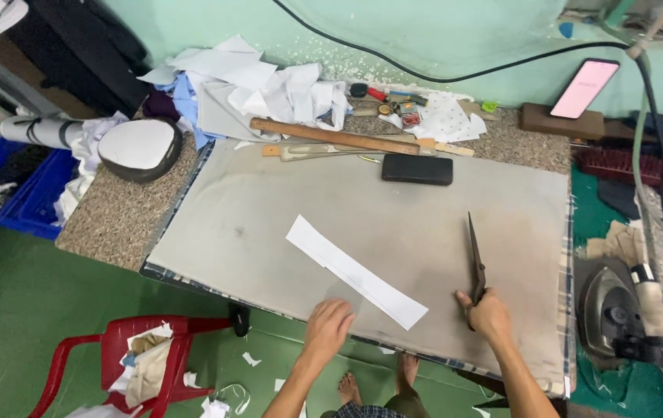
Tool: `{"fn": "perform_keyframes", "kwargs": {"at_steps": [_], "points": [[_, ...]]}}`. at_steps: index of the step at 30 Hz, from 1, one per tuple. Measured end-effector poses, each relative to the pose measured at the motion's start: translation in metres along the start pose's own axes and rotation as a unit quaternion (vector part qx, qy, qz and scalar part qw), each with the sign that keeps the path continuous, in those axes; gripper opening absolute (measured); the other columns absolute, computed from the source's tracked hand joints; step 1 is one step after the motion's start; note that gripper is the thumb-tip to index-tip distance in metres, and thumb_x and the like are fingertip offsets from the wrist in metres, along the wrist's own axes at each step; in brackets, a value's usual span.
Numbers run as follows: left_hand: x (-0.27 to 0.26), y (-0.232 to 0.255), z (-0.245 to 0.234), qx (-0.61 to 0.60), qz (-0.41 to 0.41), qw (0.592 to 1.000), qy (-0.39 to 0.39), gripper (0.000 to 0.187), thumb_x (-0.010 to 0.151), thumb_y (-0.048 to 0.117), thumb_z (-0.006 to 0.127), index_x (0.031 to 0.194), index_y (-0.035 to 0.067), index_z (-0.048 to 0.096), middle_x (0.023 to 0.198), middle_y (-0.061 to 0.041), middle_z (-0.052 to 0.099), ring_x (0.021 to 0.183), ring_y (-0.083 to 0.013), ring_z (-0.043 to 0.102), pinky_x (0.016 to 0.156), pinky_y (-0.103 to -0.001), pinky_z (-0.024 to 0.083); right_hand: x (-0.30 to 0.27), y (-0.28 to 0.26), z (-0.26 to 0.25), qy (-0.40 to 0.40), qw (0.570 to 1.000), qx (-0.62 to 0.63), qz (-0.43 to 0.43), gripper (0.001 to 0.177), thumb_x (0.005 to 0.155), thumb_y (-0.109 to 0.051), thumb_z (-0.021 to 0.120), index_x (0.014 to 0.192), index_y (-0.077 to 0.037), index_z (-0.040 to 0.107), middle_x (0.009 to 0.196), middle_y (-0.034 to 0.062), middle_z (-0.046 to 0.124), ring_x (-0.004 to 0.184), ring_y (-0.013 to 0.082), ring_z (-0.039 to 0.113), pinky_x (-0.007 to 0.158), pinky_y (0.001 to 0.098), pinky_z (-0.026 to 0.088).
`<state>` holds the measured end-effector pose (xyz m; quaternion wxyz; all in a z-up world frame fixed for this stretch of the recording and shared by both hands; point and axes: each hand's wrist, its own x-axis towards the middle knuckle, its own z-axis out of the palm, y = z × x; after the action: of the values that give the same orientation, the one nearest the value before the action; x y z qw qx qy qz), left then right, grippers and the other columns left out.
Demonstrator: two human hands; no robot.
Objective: The person uses a ruler and pencil to draw straight lines on a large sheet of white paper. Then, using a pair of scissors, they cut along the drawn lines to separate the paper into several smaller rectangular pieces.
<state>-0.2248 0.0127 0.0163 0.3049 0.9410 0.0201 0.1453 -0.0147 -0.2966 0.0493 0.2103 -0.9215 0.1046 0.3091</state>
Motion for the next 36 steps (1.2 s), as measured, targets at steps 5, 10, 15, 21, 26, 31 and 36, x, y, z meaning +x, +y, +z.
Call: {"fn": "perform_keyframes", "kwargs": {"at_steps": [5, 10, 15, 21, 26, 31, 36], "points": [[0.083, 0.01, 0.028, 0.03, 0.1, 0.985, -0.136, 0.03, 0.098, 0.018, 0.069, 0.122, 0.001, 0.067, 0.123, -0.016, 0.067, 0.124, -0.0336, 0.058, 0.11, -0.05, 0.041, -0.027, 0.007, 0.007, 0.04, 0.999, -0.027, -0.024, 0.073, 0.094, -0.06, 0.059, 0.135, 0.001, 0.054, 0.118, 0.0293, 0.074, 0.11, 0.0461, 0.071, 0.087, 0.0526, 0.056], [0.135, 0.021, 0.054, 0.121, 0.022, 0.924, -0.362, 0.073, 0.083, 0.024, 0.082, 0.147, 0.005, 0.05, 0.14, -0.018, 0.056, 0.13, -0.0332, 0.05, 0.112, -0.051, 0.037, -0.035, 0.01, 0.006, 0.055, 0.998, -0.013, -0.025, 0.071, 0.097, -0.049, 0.065, 0.143, 0.004, 0.054, 0.125, 0.0344, 0.072, 0.119, 0.0467, 0.07, 0.095, 0.0538, 0.057], [0.141, 0.027, 0.071, 0.175, -0.007, 0.891, -0.418, 0.06, 0.068, 0.033, 0.091, 0.115, 0.002, 0.071, 0.113, -0.02, 0.072, 0.118, -0.0357, 0.063, 0.111, -0.048, 0.034, -0.034, 0.008, -0.003, 0.027, 0.999, -0.007, -0.039, 0.072, 0.096, -0.052, 0.064, 0.142, 0.003, 0.054, 0.125, 0.0327, 0.072, 0.119, 0.0436, 0.071, 0.093, 0.0511, 0.058], [0.138, 0.126, -0.003, -0.252, -0.2, 0.899, -0.298, 0.047, 0.102, 0.035, 0.066, 0.066, 0.021, 0.039, 0.064, 0.009, 0.035, 0.06, -0.0077, 0.033, 0.056, -0.03, 0.022, 0.011, 0.039, -0.006, -0.073, 0.994, 0.075, -0.022, 0.069, 0.087, -0.06, 0.067, 0.128, -0.007, 0.057, 0.12, 0.016, 0.071, 0.107, 0.0352, 0.069, 0.084, 0.0447, 0.053], [0.136, 0.103, 0.006, -0.477, -0.307, 0.807, 0.162, 0.02, 0.095, 0.018, 0.072, 0.107, 0.002, 0.077, 0.086, -0.002, 0.076, 0.071, -0.0075, 0.063, 0.059, -0.024, 0.052, -0.013, 0.018, -0.05, -0.167, 0.977, 0.129, -0.033, 0.063, 0.09, -0.044, 0.072, 0.136, -0.005, 0.054, 0.128, 0.0167, 0.07, 0.108, 0.0313, 0.07, 0.089, 0.0456, 0.06], [0.096, 0.077, 0.041, -0.466, -0.384, 0.704, 0.373, 0.023, 0.098, 0.022, 0.069, 0.108, 0.003, 0.075, 0.084, -0.004, 0.075, 0.069, -0.0115, 0.065, 0.058, -0.031, 0.056, 0.043, 0.061, -0.024, -0.194, 0.973, 0.078, -0.1, 0.068, 0.08, -0.043, 0.077, 0.134, -0.007, 0.057, 0.128, 0.014, 0.073, 0.111, 0.0284, 0.072, 0.093, 0.0433, 0.059], [0.042, 0.027, 0.089, -0.374, -0.47, 0.697, 0.392, 0.02, 0.102, 0.023, 0.068, 0.086, 0.01, 0.065, 0.071, 0.001, 0.063, 0.062, -0.0079, 0.054, 0.055, -0.025, 0.045, 0.034, 0.049, -0.032, -0.239, 0.961, 0.066, -0.123, 0.054, 0.09, -0.036, 0.074, 0.132, -0.007, 0.058, 0.125, 0.0136, 0.075, 0.112, 0.0273, 0.071, 0.093, 0.0401, 0.057]]}}
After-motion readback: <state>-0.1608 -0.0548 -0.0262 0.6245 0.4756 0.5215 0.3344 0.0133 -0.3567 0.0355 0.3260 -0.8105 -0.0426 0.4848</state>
